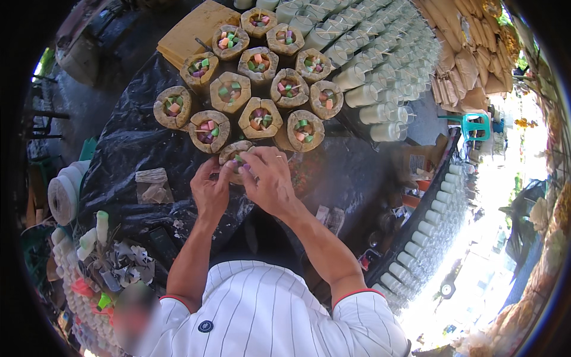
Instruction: The person places small colorful pieces into the openings of multiple cylindrical containers arranged on a table. They repeatedly pick up pieces from a nearby basket and insert them into the containers, occasionally adjusting the placement.
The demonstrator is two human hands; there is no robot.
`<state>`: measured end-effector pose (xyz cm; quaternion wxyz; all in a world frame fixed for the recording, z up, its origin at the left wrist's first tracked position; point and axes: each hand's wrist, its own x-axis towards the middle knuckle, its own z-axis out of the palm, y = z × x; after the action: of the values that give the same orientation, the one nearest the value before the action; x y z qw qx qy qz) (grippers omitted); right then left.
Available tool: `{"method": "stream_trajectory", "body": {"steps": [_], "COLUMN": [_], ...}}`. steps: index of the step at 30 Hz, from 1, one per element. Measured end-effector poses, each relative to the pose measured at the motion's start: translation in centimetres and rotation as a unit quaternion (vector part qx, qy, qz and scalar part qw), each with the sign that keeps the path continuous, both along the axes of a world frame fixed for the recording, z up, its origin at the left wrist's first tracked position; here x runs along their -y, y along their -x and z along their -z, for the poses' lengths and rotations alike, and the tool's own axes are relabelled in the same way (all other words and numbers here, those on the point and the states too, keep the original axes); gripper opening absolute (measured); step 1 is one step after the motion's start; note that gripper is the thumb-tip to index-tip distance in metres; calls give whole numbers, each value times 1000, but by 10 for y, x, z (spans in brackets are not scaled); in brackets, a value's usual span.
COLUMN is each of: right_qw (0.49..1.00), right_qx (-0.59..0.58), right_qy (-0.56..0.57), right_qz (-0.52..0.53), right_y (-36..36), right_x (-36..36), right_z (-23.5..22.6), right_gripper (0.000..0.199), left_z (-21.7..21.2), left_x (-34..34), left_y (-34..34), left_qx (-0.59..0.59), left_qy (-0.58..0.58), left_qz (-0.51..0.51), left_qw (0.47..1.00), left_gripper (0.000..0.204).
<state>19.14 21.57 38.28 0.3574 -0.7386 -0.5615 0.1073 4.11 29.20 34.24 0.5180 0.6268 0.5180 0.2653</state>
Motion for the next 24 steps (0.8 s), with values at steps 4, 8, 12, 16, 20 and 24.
{"method": "stream_trajectory", "body": {"steps": [4, 8, 12, 16, 20, 24], "right_qw": [1000, 996, 999, 999, 993, 987], "right_qx": [-2, -86, -41, -22, 40, 126], "right_qy": [4, 3, 5, 13, 58, 76], "right_qz": [-8, 38, 14, 29, 90, 70], "right_y": [0, 2, 0, -14, -33, -37], "right_x": [-10, -6, 5, 3, -11, -25], "right_z": [6, 10, 3, -6, -7, -5], "right_gripper": [25, 18, 17, 22, 25, 28], "left_z": [-6, -7, -12, -14, -16, -19], "left_x": [-4, -3, 2, 6, 9, 9], "left_y": [-1, 2, 14, 12, 9, 8], "left_qx": [-3, -8, -70, -156, -182, -191], "left_qy": [-2, -59, -263, -350, -356, -349], "left_qz": [8, -1, 97, 184, 201, 229], "left_qw": [1000, 998, 957, 905, 894, 888], "left_gripper": [30, 31, 34, 40, 41, 40]}}
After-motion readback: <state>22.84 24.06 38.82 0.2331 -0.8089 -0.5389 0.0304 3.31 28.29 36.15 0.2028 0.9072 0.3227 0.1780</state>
